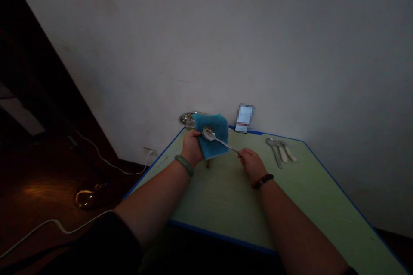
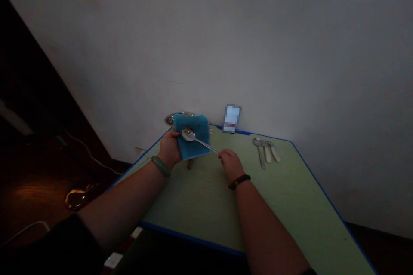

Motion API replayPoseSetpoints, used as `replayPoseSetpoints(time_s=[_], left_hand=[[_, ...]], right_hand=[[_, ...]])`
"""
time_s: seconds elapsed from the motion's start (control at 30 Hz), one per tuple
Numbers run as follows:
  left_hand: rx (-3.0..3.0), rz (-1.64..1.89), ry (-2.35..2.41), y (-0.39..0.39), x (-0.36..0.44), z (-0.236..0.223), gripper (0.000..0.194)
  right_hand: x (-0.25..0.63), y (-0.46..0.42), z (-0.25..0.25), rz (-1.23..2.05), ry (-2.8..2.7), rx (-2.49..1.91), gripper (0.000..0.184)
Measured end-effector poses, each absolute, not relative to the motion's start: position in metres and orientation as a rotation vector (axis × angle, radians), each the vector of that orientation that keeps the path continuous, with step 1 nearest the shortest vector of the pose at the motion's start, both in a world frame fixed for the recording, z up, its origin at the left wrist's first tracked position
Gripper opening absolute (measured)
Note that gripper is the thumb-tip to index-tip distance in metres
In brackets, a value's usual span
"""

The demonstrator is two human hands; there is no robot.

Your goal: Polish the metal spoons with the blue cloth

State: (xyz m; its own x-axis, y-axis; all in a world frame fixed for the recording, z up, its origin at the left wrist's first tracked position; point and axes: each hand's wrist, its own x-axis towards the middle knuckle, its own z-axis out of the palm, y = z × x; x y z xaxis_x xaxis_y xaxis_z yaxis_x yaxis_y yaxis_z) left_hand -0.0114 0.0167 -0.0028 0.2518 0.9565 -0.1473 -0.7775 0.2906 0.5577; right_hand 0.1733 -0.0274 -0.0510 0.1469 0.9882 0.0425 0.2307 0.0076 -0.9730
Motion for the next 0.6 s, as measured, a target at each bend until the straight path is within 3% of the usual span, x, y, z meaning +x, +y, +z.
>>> replayPoseSetpoints(time_s=[0.6], left_hand=[[0.435, 1.222, 0.490, 0.0212, -0.0135, -0.0105, 0.049]], right_hand=[[0.1766, -0.0285, -0.0444, 0.598, -1.225, -1.502, 0.024]])
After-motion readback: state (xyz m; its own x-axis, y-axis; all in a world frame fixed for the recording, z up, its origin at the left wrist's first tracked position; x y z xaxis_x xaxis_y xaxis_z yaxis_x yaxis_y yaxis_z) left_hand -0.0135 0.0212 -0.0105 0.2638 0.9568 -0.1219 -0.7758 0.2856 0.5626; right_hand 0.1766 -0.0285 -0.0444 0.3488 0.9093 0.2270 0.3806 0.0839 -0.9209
